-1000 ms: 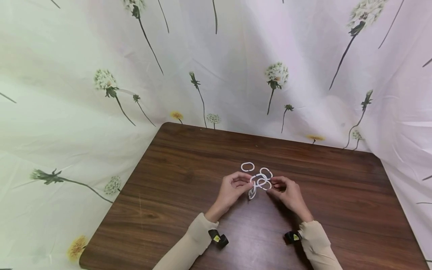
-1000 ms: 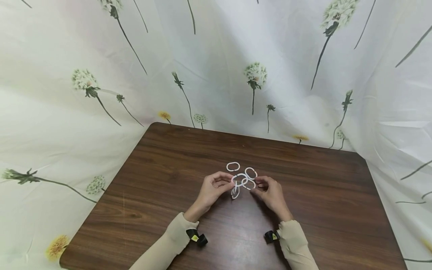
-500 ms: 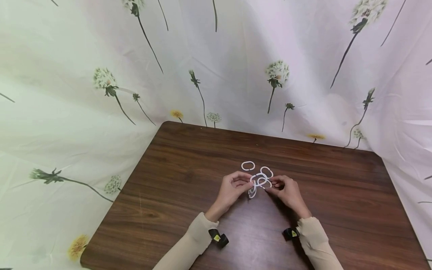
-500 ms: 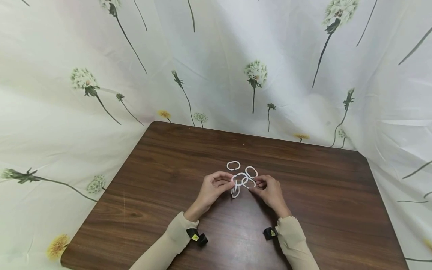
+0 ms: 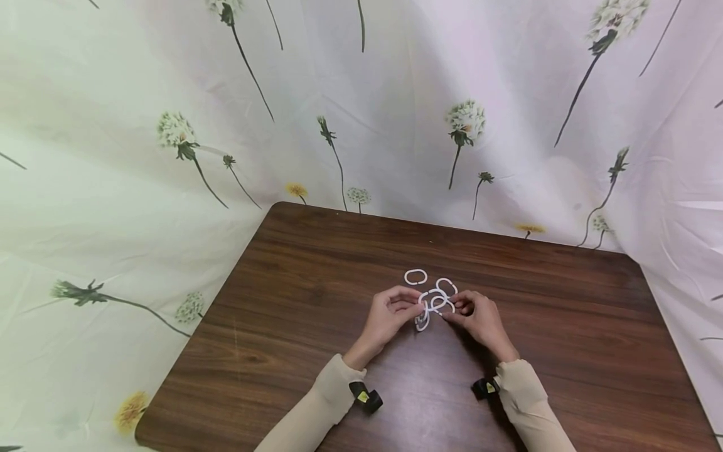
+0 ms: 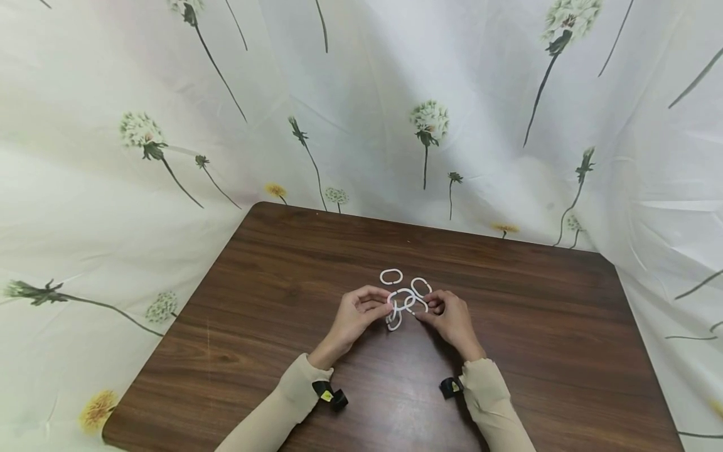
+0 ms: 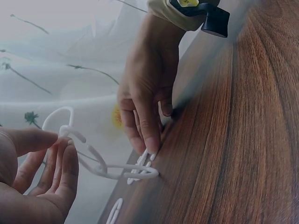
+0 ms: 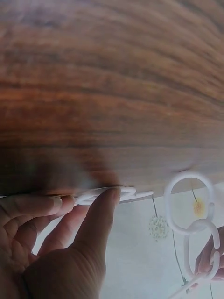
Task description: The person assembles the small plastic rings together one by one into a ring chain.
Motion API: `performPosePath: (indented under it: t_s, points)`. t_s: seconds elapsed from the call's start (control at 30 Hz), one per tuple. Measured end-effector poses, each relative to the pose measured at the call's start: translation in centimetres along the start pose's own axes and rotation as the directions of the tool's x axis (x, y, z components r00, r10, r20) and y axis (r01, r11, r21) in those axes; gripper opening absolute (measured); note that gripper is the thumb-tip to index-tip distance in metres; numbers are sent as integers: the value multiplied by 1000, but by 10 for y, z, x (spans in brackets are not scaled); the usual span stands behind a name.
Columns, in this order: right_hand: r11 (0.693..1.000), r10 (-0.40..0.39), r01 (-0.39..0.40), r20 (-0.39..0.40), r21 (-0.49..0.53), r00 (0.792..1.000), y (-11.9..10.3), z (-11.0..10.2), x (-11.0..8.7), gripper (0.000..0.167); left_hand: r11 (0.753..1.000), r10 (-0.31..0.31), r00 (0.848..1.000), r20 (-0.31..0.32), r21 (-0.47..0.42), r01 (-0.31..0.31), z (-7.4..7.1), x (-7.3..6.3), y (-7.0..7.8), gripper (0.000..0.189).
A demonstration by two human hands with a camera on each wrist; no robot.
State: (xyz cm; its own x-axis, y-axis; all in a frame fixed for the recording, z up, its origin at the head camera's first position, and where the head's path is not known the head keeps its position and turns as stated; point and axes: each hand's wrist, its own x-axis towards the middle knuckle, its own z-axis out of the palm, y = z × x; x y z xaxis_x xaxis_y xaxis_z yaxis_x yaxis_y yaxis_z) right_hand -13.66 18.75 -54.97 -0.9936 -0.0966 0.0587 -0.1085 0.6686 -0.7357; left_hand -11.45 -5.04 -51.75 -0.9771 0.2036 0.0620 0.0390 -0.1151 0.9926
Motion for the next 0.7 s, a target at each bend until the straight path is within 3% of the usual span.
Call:
performPosePath:
  t_s: [0.53,0.7]
  points:
    - [988,-90,79,76,134,993,4,-7,-7,37,1000,-4,1000,3,5,4,2,0,-2,28]
    - [985,-56,40,88,169,995,5,-11,-9,26,1000,1,1000,-3,2,-1,1,0,-3,29]
